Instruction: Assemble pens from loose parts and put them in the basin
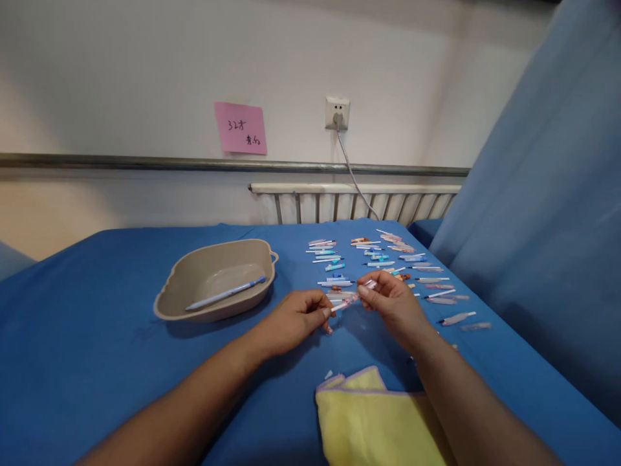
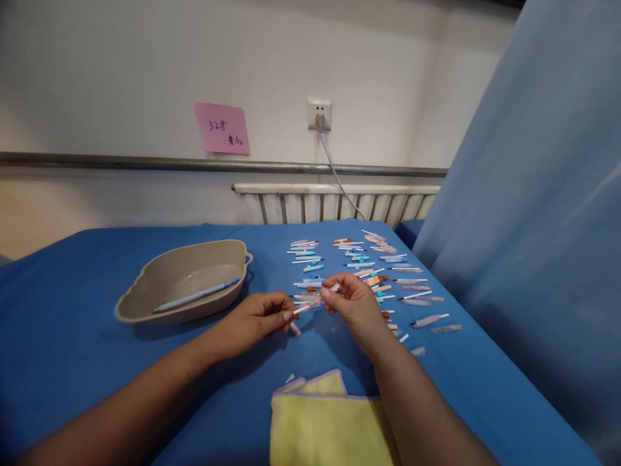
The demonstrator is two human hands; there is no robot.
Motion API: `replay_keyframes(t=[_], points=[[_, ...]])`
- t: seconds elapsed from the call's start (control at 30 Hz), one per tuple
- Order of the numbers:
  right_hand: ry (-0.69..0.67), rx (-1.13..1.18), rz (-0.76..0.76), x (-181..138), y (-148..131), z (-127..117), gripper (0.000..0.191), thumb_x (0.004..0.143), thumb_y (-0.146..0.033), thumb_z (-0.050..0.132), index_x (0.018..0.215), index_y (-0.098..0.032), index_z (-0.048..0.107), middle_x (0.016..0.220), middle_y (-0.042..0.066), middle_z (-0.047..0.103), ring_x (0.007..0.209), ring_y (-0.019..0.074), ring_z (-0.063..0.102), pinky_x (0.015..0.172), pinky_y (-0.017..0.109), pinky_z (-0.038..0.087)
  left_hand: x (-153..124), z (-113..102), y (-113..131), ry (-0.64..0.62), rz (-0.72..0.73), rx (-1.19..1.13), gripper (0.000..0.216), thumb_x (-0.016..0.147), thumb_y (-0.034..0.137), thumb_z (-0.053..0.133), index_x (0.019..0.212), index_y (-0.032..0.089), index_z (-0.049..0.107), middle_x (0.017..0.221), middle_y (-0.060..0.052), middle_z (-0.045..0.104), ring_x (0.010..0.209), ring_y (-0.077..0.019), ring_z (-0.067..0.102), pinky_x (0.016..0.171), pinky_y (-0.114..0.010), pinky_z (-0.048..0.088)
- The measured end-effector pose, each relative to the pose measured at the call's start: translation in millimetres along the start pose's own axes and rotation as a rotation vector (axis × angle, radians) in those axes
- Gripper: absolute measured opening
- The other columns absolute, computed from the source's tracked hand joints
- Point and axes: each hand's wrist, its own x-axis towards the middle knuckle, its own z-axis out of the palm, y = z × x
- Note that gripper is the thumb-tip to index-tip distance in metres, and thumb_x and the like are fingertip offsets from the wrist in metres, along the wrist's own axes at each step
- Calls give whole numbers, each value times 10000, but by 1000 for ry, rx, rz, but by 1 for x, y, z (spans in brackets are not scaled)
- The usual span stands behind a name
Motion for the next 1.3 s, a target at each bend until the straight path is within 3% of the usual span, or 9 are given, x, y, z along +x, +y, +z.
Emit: replay_keyframes(t=[0.2, 0.4, 0.7, 1.3], points=[[-20, 48, -31, -5, -2, 11, 241, 706, -382, 721, 826, -186, 645, 696, 6, 659, 606, 130, 589, 601, 267, 458, 3, 6, -11, 26, -45, -84, 172, 787, 309, 573, 716, 153, 572, 576, -5, 586, 543, -124, 528, 488, -200, 330], [-24, 53, -4, -7, -3, 20, 292, 637, -357, 777, 830, -190, 635, 646, -8, 650, 584, 137, 603, 572, 272, 480, 3, 12, -12, 20, -41, -257, 155, 718, 247, 613, 833, 156, 562, 591, 9, 575, 502, -96, 483, 466, -181, 310], [-42, 39, -49, -7, -5, 23, 253, 633, -346, 772, 710, -197, 582, 607, -36, 600, 558, 123, 578, 534, 251, 441, 2, 16, -12, -10, -176, -484, 153, 755, 258, 503, 857, 163, 566, 622, 15, 559, 406, -56, 357, 375, -167, 192], [-113, 2, 16, -10, -7, 18, 251, 629, -335, 781, 695, -178, 597, 607, -24, 609, 544, 109, 535, 539, 242, 424, -2, 23, -5, -125, -210, -513, 213, 805, 363, 501, 894, 174, 546, 624, 32, 501, 433, -53, 319, 375, -152, 202]])
